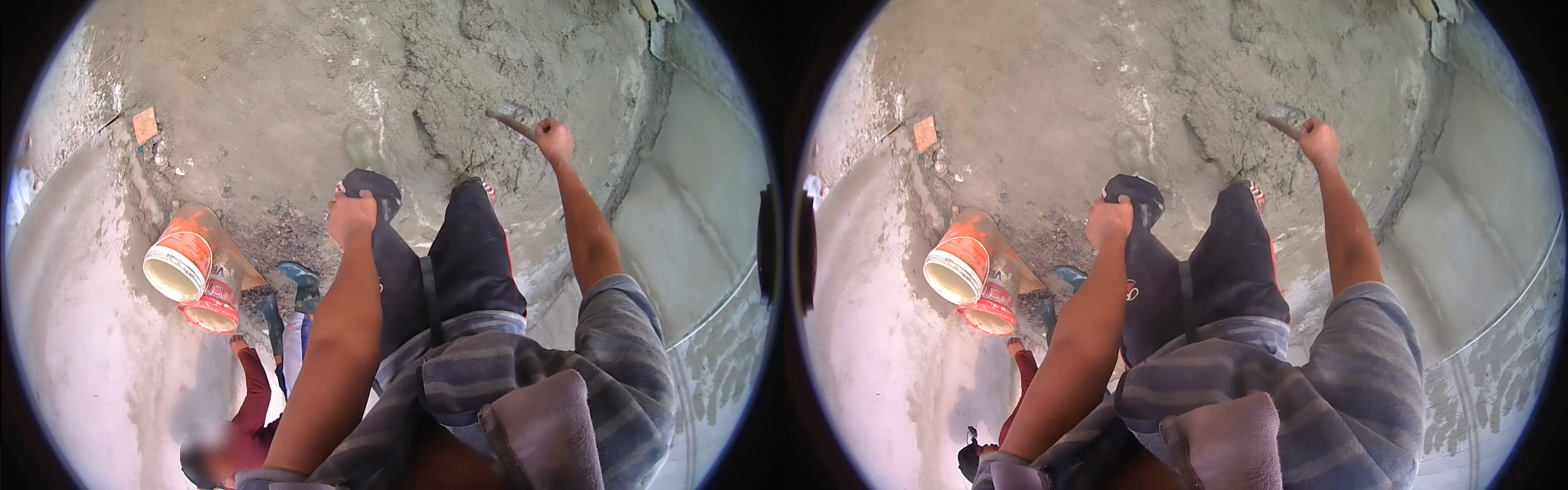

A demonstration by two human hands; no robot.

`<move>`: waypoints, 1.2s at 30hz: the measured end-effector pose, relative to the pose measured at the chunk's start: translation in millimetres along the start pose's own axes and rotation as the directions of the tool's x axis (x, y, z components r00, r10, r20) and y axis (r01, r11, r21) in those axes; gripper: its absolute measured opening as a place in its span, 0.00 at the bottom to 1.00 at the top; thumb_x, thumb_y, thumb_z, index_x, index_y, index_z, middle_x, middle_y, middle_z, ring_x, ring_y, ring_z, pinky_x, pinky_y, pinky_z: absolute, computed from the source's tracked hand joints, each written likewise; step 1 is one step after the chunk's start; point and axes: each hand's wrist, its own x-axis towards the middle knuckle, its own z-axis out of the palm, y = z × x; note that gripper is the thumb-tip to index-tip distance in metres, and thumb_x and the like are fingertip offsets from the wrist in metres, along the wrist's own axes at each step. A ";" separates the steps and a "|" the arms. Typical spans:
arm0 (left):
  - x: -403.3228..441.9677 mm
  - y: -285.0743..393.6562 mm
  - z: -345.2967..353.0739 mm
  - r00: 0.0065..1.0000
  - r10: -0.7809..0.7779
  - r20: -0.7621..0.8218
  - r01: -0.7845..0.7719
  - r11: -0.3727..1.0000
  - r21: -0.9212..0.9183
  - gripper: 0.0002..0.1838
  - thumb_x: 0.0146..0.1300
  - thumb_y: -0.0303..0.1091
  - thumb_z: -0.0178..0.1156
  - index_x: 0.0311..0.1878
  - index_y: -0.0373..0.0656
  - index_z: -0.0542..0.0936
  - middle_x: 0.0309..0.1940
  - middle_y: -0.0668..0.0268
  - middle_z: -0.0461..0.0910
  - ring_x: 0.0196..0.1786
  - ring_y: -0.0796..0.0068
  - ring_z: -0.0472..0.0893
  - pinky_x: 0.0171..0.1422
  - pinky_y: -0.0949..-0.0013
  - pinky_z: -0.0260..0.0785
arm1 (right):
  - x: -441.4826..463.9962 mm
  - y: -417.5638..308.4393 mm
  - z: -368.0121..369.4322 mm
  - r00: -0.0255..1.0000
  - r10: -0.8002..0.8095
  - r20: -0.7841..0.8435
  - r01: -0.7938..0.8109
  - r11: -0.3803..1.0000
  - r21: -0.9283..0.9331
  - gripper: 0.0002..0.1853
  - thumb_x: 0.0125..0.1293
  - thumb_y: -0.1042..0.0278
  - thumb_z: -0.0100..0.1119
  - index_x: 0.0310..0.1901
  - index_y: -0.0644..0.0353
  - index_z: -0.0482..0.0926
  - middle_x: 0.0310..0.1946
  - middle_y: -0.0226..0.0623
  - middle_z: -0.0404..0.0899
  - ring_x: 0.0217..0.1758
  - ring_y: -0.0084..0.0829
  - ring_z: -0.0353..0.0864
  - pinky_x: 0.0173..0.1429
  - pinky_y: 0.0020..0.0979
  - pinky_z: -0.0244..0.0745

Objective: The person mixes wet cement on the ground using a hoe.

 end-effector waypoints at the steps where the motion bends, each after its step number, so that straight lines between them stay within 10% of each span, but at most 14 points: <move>1: 1.9 -2.7 1.8 1.000 0.003 0.012 -0.003 1.000 0.007 0.34 0.67 0.55 0.57 0.68 0.40 0.76 0.62 0.50 0.80 0.63 0.49 0.83 0.67 0.51 0.75 | 1.3 -0.1 -0.2 1.000 0.004 -0.005 -0.004 1.000 -0.011 0.09 0.62 0.58 0.64 0.39 0.49 0.89 0.36 0.42 0.89 0.43 0.49 0.89 0.48 0.47 0.83; 36: -13.6 -46.9 53.2 0.999 -0.038 0.015 0.035 0.984 0.176 0.30 0.69 0.56 0.53 0.61 0.41 0.80 0.58 0.54 0.82 0.58 0.51 0.85 0.62 0.50 0.77 | -3.2 -13.2 20.3 0.995 0.089 -0.048 -0.083 0.989 0.119 0.11 0.61 0.55 0.65 0.40 0.49 0.89 0.36 0.36 0.91 0.43 0.43 0.90 0.50 0.42 0.82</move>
